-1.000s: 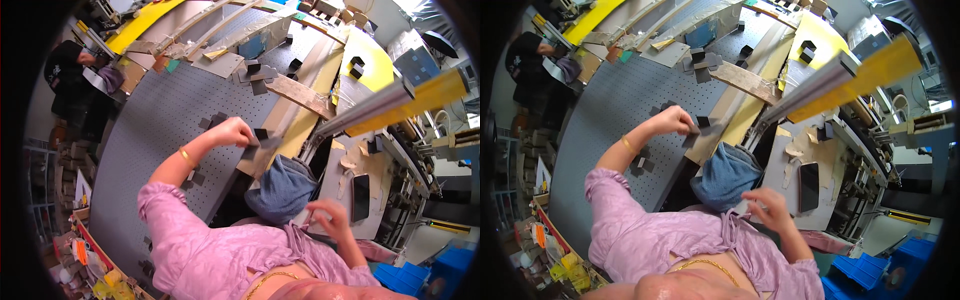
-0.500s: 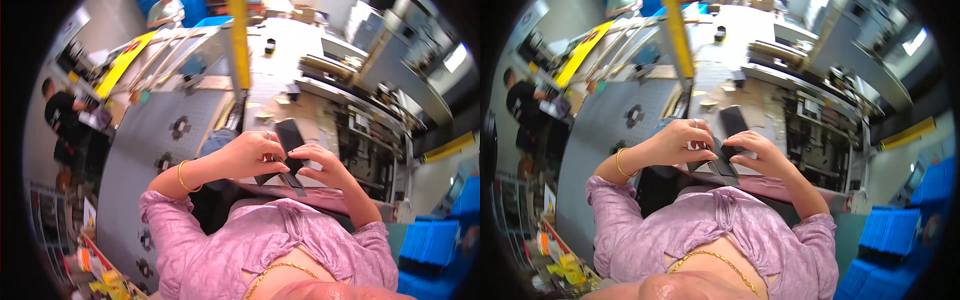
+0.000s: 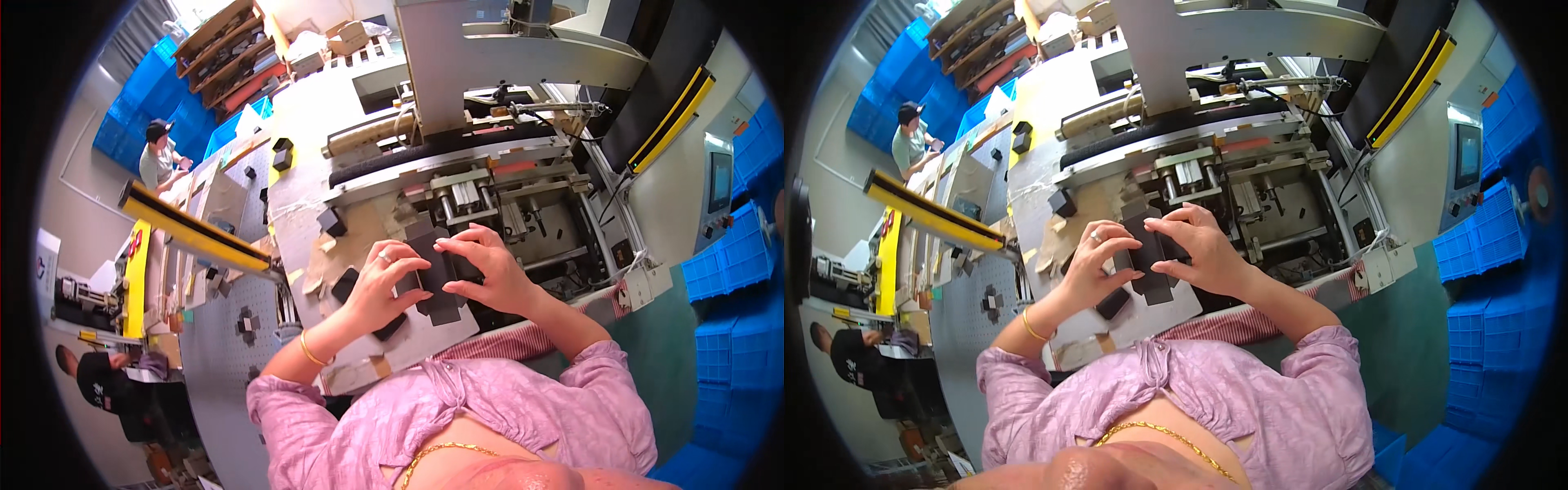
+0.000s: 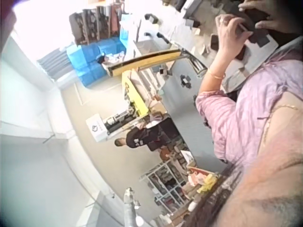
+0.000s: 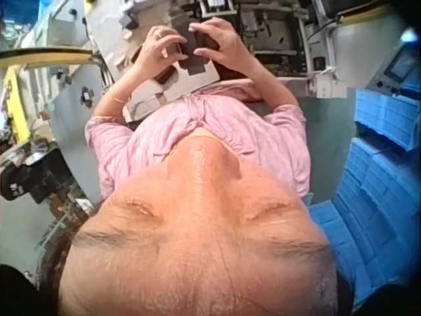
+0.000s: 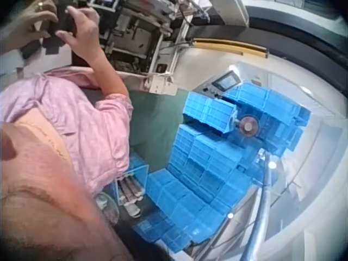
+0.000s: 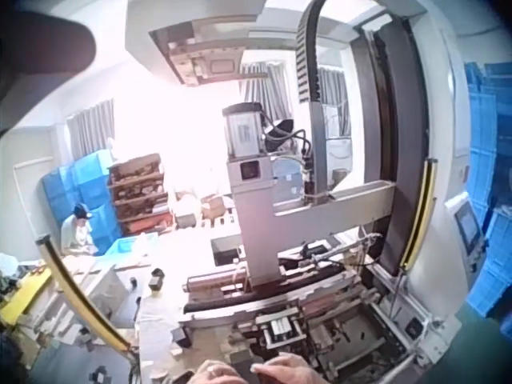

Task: Manually picking and assembling small black components into an industrial processing machine.

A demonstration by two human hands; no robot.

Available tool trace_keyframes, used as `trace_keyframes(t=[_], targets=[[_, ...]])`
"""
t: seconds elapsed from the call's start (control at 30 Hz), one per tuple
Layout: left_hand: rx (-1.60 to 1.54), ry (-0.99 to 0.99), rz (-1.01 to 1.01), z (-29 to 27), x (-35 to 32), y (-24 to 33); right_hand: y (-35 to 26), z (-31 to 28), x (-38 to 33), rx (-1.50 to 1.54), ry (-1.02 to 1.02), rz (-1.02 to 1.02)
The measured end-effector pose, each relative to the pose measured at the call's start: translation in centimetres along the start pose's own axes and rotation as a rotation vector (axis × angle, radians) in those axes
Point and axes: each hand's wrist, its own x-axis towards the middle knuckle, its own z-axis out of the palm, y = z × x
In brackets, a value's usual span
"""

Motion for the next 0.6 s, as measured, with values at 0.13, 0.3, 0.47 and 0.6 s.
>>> trace_keyframes(t=[0.13, 0.3, 0.47, 0.6], targets=[[0.062, 0.119, -0.009, 0.8, 1.2, -1.8, 3.3, -0.3, 1.2, -0.123, 0.018, -0.048], [0.117, 0.178, 0.093, -0.2, 4.9, -3.4, 5.2, -3.7, 4.8, -0.184, 0.027, -0.119], [-0.199, 0.219, -0.064, -0.7, 13.5, -8.6, 9.6, -8.1, 11.9, -0.040, -0.007, 0.048], [-0.729, 0.282, -0.376, -1.4, 22.9, -15.4, 19.7, -9.7, 19.4, 0.496, -0.005, 0.286]])
